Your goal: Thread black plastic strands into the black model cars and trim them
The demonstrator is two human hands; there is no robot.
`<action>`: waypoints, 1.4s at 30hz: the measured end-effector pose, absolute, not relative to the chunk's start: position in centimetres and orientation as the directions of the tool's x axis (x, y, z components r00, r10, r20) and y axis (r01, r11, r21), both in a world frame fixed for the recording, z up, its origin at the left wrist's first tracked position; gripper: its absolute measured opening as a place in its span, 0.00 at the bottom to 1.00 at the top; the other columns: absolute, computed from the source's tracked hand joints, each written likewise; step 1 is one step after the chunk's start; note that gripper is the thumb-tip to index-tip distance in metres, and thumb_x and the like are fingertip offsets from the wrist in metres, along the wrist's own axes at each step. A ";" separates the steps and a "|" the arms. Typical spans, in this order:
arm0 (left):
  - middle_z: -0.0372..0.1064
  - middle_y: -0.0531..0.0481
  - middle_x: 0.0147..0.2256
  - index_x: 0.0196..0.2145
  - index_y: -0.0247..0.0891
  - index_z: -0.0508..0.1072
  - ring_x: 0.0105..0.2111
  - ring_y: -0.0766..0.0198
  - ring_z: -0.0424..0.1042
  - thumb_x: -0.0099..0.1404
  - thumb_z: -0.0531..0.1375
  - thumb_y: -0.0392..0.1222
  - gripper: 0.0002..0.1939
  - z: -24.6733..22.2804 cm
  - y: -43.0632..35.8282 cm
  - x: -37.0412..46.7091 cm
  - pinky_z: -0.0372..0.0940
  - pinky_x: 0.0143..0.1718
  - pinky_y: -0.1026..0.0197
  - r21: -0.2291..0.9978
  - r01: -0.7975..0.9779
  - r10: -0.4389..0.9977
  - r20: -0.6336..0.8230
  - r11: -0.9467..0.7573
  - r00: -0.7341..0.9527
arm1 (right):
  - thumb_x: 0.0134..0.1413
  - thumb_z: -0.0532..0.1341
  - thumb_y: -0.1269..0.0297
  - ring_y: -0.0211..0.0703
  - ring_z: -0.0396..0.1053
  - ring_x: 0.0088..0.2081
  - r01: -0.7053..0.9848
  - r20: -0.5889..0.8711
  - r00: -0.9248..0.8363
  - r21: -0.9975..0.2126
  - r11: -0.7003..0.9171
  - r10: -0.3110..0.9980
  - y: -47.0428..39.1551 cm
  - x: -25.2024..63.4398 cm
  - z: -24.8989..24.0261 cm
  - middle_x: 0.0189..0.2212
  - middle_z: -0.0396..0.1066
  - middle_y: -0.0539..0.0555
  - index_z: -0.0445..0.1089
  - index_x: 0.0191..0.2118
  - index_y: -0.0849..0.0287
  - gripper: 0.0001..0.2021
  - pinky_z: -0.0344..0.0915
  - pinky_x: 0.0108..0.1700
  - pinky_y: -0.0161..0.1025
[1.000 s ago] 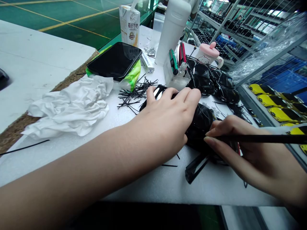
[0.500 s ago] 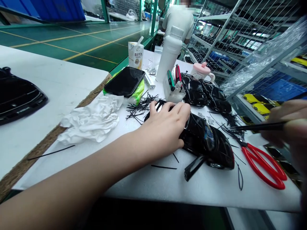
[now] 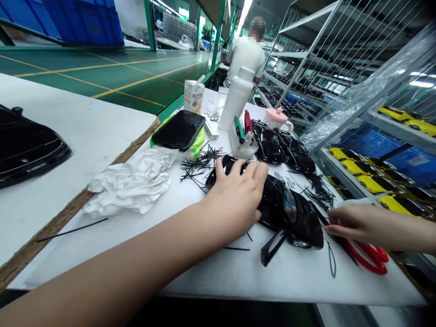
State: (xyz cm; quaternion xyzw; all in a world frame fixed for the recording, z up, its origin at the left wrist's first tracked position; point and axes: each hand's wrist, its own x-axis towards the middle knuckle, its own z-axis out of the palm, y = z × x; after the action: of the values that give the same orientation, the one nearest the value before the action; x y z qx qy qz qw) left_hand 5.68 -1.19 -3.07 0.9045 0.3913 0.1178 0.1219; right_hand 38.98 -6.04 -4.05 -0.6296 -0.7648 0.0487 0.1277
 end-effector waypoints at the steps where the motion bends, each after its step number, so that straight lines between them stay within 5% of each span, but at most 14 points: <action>1: 0.64 0.35 0.60 0.54 0.32 0.61 0.63 0.40 0.59 0.63 0.66 0.39 0.26 -3.1 -1.2 5.7 0.44 0.63 0.19 0.312 0.679 0.737 0.123 -0.664 0.665 | 0.50 0.62 0.30 0.42 0.59 0.11 0.930 0.086 -0.219 -0.282 0.234 0.972 -4.6 38.1 -3.4 0.12 0.63 0.54 0.68 0.16 0.49 0.28 0.54 0.12 0.43; 7: 0.63 0.36 0.63 0.61 0.33 0.58 0.66 0.39 0.56 0.62 0.67 0.43 0.35 -3.3 -1.3 5.4 0.41 0.65 0.19 0.337 0.680 0.747 0.124 -0.651 0.654 | 0.61 0.64 0.47 0.35 0.65 0.20 0.789 0.240 -0.218 -0.527 0.316 0.946 7.0 29.8 -1.4 0.29 0.72 0.49 0.69 0.50 0.56 0.19 0.63 0.21 0.37; 9: 0.62 0.37 0.64 0.63 0.34 0.58 0.67 0.39 0.55 0.62 0.67 0.44 0.37 -3.3 -1.3 5.2 0.41 0.65 0.18 0.345 0.677 0.746 0.120 -0.650 0.655 | 0.62 0.65 0.52 0.34 0.66 0.22 0.737 0.266 -0.203 -0.592 0.326 0.942 10.0 27.1 -2.0 0.32 0.72 0.48 0.67 0.52 0.58 0.19 0.65 0.23 0.35; 16: 0.64 0.43 0.64 0.63 0.39 0.62 0.66 0.41 0.57 0.65 0.65 0.46 0.31 -3.1 -1.1 4.9 0.42 0.64 0.17 0.393 0.653 0.741 0.126 -0.648 0.659 | 0.65 0.64 0.57 0.39 0.74 0.35 0.618 0.333 -0.148 -0.704 0.350 0.931 13.9 23.7 -3.9 0.39 0.74 0.52 0.72 0.45 0.61 0.12 0.74 0.37 0.40; 23: 0.62 0.43 0.66 0.66 0.41 0.60 0.67 0.40 0.56 0.66 0.64 0.47 0.34 -3.3 -1.0 5.0 0.41 0.65 0.17 0.367 0.650 0.729 0.133 -0.665 0.671 | 0.65 0.62 0.57 0.32 0.59 0.22 0.387 0.537 0.137 -0.803 0.454 0.833 11.8 25.9 0.3 0.25 0.64 0.45 0.64 0.30 0.56 0.14 0.59 0.23 0.32; 29: 0.58 0.42 0.68 0.67 0.41 0.58 0.68 0.39 0.53 0.64 0.66 0.46 0.38 -3.3 -1.0 5.1 0.39 0.65 0.16 0.335 0.662 0.724 0.105 -0.671 0.681 | 0.57 0.68 0.55 0.34 0.57 0.21 0.224 0.496 0.161 -0.860 0.458 0.853 2.6 26.1 1.9 0.22 0.63 0.47 0.65 0.27 0.54 0.15 0.55 0.21 0.35; 42: 0.52 0.40 0.70 0.69 0.40 0.53 0.69 0.40 0.49 0.63 0.66 0.41 0.42 -2.8 -0.8 5.2 0.36 0.65 0.17 0.324 0.667 0.714 0.040 -0.671 0.699 | 0.63 0.65 0.55 0.38 0.63 0.21 0.433 0.437 0.003 -0.811 0.393 0.899 -5.8 25.5 -2.5 0.23 0.69 0.48 0.66 0.29 0.51 0.13 0.60 0.21 0.36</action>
State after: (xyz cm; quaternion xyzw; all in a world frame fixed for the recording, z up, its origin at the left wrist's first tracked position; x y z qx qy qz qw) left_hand 5.20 -0.78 -2.80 0.9103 0.3794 0.0817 0.1438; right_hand 25.45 -5.85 -2.46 -0.4996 -0.6668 0.2321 0.5020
